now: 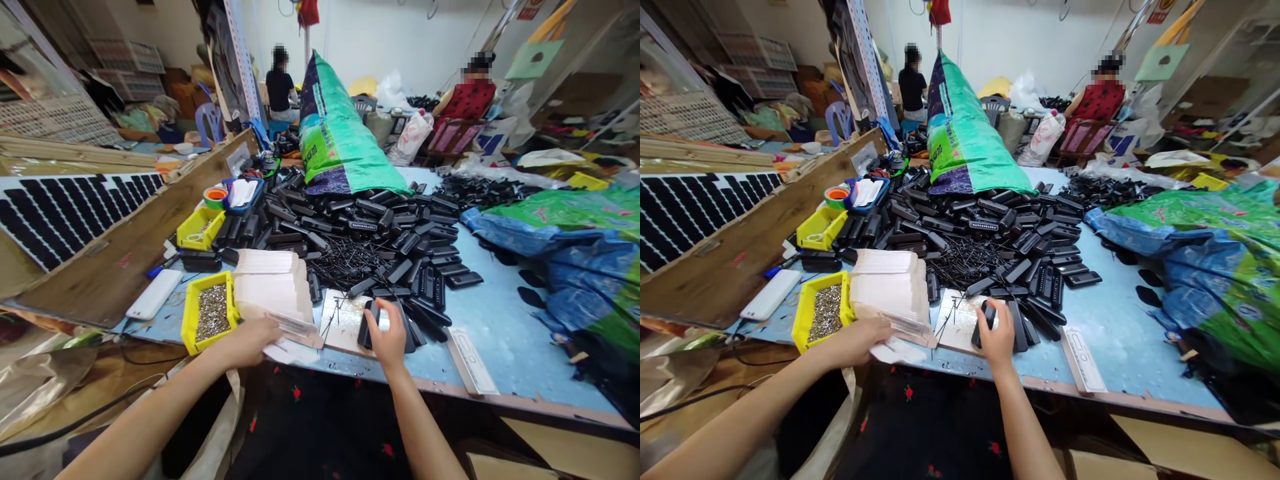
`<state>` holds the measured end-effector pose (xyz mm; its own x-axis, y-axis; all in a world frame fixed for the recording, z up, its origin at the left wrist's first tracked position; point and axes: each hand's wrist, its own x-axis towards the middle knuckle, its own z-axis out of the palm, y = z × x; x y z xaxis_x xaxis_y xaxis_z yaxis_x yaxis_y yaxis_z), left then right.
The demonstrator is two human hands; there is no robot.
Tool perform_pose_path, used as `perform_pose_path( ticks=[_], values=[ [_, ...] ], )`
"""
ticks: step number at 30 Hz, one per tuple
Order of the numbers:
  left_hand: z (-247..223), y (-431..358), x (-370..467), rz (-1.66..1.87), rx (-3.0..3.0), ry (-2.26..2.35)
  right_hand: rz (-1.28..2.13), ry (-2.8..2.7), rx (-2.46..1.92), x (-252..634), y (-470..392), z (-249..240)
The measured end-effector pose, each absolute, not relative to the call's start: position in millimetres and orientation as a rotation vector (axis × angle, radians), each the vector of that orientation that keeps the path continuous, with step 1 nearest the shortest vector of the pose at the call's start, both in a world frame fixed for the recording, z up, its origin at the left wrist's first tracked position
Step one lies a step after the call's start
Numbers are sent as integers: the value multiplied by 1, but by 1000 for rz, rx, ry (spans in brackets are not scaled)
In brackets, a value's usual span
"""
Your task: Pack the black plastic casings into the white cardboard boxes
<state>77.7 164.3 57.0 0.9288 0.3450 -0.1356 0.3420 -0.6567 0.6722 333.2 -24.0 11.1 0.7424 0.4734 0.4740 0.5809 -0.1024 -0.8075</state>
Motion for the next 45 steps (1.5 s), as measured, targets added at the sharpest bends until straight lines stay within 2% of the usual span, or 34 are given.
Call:
perform_pose_path(
  ticks=[3,6,9,12,18,23,26,31,34,39,43,45],
  values=[
    [78,140,78,38,1843,514,81,-1184,-1517,293,-26,46],
    [79,110,89,88,1657,510,8,-1530,-1498,261,-16,69],
    [65,90,100,145,1552,520,-41,-1679,-1550,252,-9,70],
    [50,86,101,147,1464,528,187,-1735,-1567,255,-17,61],
    [64,97,90,214,1787,638,517,-1443,-1599,256,-35,57],
    [81,88,96,214,1888,451,801,-853,-1273,259,-23,43],
    [72,77,108,257,1794,515,965,-799,-1176,258,-19,34],
    [61,71,129,375,1705,642,788,-1156,-1131,254,-19,45],
    [64,75,134,278,1724,639,815,-1022,-1207,250,-19,52],
    [65,80,136,256,1703,555,588,-1053,-1308,246,-22,51],
    [62,80,138,248,1680,601,838,-932,-1327,251,-23,52],
    [63,79,140,220,1718,605,807,-868,-1352,246,-23,51]
  ],
)
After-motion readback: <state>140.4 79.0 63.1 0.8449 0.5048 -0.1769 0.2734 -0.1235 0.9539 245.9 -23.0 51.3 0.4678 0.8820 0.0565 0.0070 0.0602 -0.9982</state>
